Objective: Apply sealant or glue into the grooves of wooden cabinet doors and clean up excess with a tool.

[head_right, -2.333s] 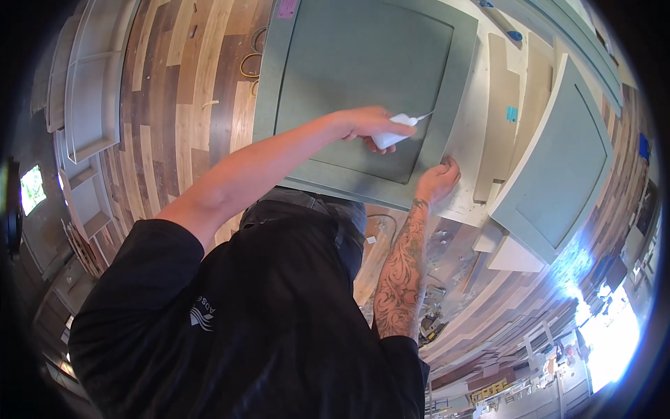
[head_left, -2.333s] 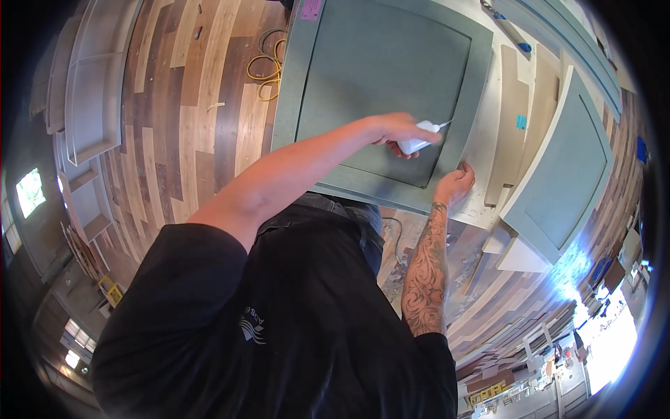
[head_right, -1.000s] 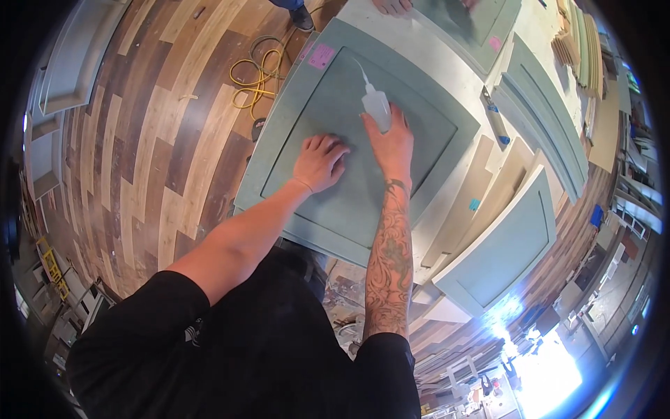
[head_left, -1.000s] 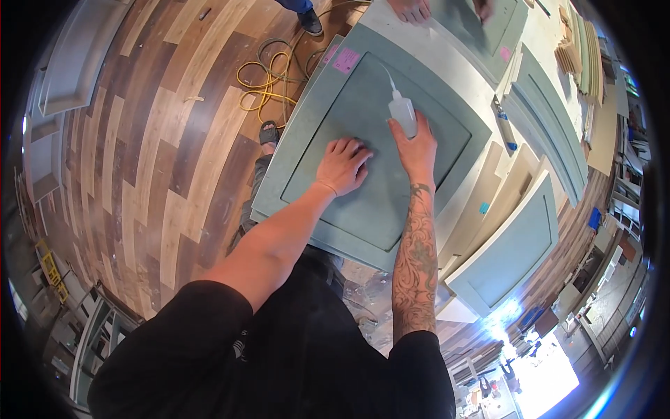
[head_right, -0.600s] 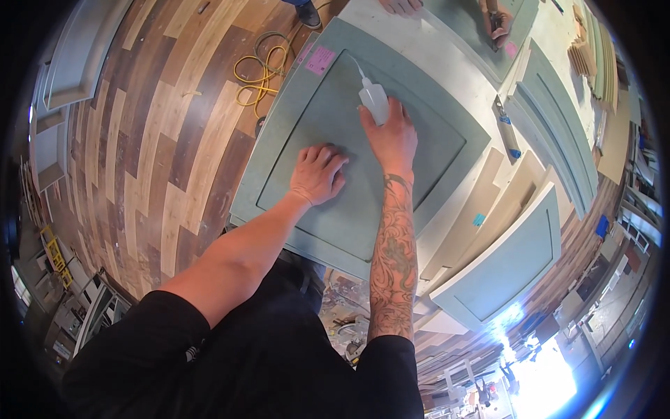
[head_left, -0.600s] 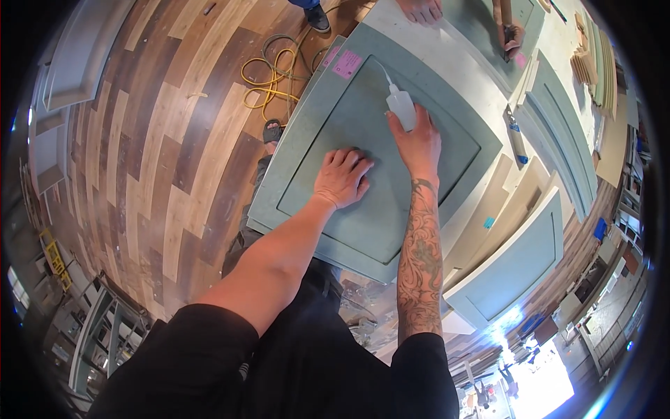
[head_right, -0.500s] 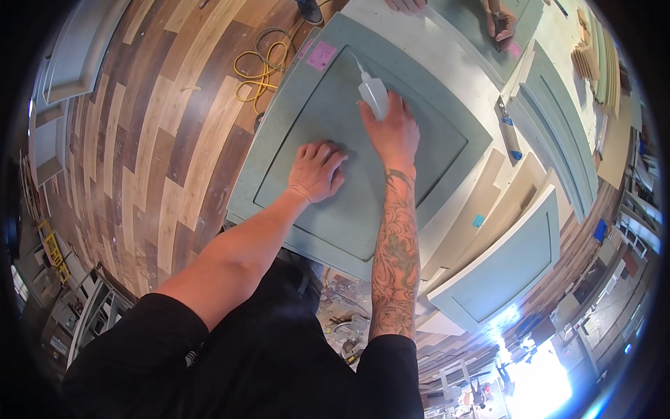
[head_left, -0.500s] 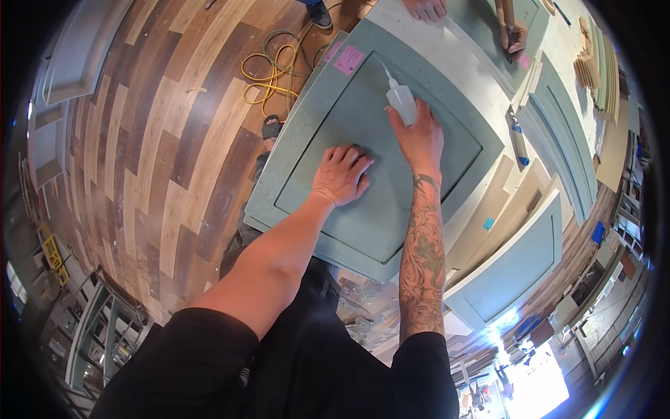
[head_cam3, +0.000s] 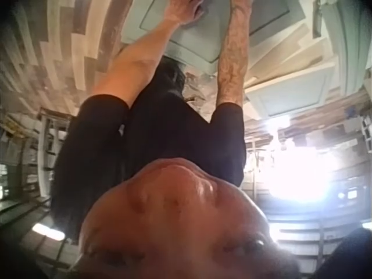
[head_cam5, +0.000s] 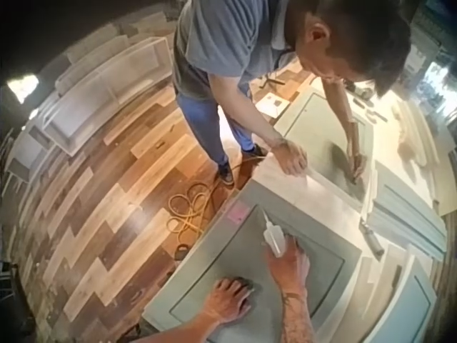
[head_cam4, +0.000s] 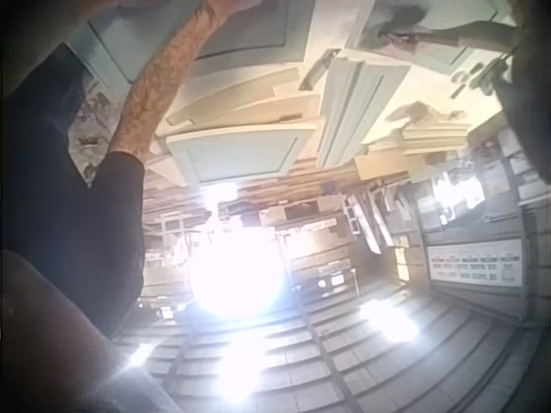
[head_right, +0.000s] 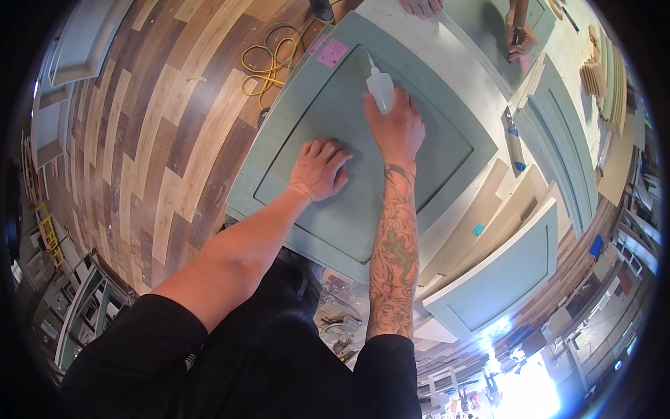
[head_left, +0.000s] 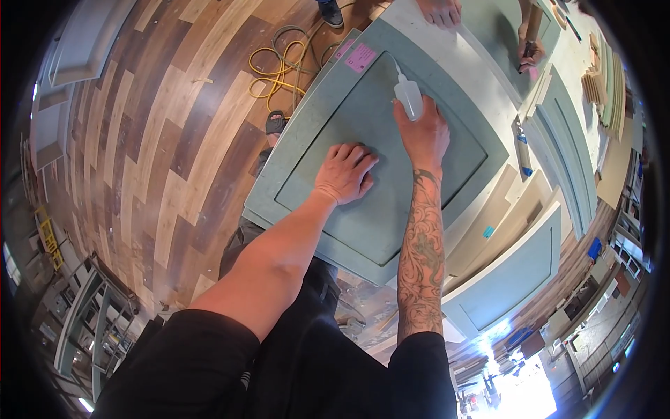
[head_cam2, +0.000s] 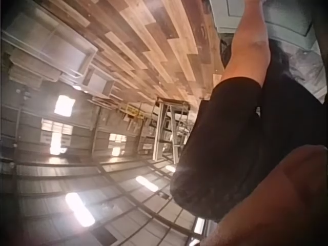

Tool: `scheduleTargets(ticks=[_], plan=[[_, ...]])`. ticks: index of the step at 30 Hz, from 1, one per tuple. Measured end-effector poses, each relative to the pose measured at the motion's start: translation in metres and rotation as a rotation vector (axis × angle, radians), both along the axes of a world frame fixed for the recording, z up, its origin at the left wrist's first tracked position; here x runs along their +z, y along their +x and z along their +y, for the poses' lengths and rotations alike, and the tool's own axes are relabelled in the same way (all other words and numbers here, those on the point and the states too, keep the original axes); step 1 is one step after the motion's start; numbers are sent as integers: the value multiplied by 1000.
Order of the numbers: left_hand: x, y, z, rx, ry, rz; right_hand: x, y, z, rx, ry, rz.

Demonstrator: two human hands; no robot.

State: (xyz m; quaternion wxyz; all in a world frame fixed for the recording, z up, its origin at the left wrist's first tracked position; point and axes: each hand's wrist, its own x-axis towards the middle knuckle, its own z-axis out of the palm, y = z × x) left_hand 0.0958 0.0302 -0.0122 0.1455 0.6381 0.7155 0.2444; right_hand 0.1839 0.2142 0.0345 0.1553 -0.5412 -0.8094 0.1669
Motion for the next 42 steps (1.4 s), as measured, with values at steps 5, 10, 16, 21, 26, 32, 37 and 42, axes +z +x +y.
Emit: scheduleTargets(ticks=[5,10,16,21,26,32,37,42], plan=[[0,0,2,6,21,-1,0,-4,-5,-40,-4,0],[0,-1,3,12,50,0,0,-6,-10,-70,4,15],[-1,0,3,12,48,-8,-1,-5,-12,-98,-35,13],[-2,0,2,9,27,-2,-4,-3,-14,-105,-9,25],[-2,1,2,7,28,2,-5,-3,-14,-108,-17,16],[-2,0,2,8,30,5,-2,-2,-16,-115,-19,38],[-2,-1,2,3,23,4,-1,1,-16,-126,-11,31],[0,0,2,3,19,5,0,4,-16,-134,-30,33]])
